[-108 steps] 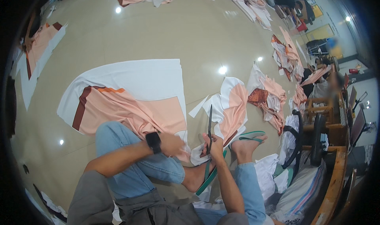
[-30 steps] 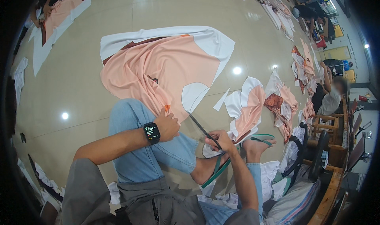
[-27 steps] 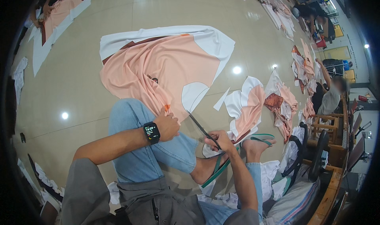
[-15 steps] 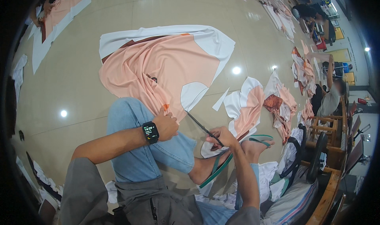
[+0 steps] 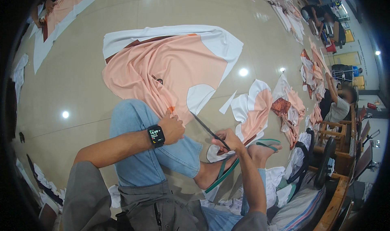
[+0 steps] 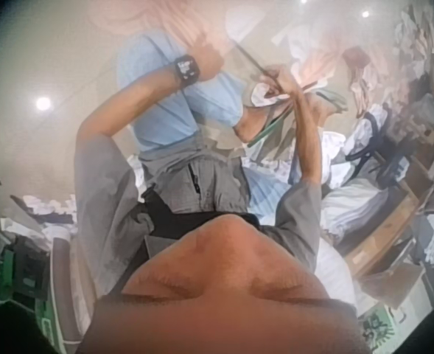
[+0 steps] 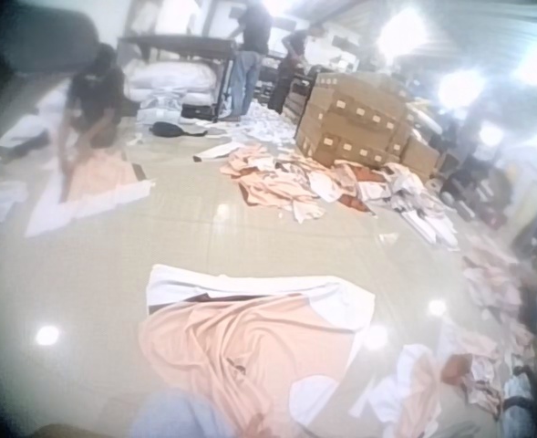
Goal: The person sits on the floor and uses scissors to cut a peach-colored t-shirt along a white paper pattern. They trim the edges of the shirt, remove excess fabric, and set the cut pieces aside.
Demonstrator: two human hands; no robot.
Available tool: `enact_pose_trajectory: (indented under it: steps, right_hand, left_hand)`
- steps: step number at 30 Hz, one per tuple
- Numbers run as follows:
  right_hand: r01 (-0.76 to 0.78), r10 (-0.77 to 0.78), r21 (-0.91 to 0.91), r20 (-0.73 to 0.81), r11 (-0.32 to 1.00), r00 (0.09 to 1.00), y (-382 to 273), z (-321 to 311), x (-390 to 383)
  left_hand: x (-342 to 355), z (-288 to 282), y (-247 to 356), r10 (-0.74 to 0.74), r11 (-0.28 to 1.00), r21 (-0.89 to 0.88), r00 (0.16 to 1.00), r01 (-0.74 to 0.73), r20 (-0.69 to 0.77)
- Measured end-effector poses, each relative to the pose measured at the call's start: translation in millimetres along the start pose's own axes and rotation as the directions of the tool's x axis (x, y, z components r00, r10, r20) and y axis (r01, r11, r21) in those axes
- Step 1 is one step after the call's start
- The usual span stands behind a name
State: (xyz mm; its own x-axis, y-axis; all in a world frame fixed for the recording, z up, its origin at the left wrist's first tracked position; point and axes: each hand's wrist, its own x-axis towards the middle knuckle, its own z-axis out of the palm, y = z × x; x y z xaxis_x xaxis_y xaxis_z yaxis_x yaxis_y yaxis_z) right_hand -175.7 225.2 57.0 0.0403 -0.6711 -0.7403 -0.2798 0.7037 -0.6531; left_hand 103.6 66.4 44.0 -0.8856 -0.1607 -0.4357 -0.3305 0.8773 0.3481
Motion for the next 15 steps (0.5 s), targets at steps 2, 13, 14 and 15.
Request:
enact_pose_trajectory:
  steps: [2,13,14,15]
  right_hand:
    - [-0.012,0.013,0.049,-0.026,0.999,1.0,6,1,0]
    - [0.032,-0.03,0.02,-0.098,0.999,0.995,3,34,-2]
    - [0.038,-0.031,0.066,-0.112,0.997,0.993,2,40,-3]
    - [0.045,-0.031,0.112,-0.126,0.993,0.992,1,46,-2]
  left_hand:
    - [1,0,1,-0.001,1.0,-0.006,1.0,0.001,-0.001]
    - [4,14,-1,0.025,0.999,-0.04,0.991,-0.031,-0.128]
    - [4,16,-2,0.027,0.999,-0.04,0.991,-0.032,-0.127]
    - [5,18,-2,0.029,0.999,-0.04,0.992,-0.034,-0.126]
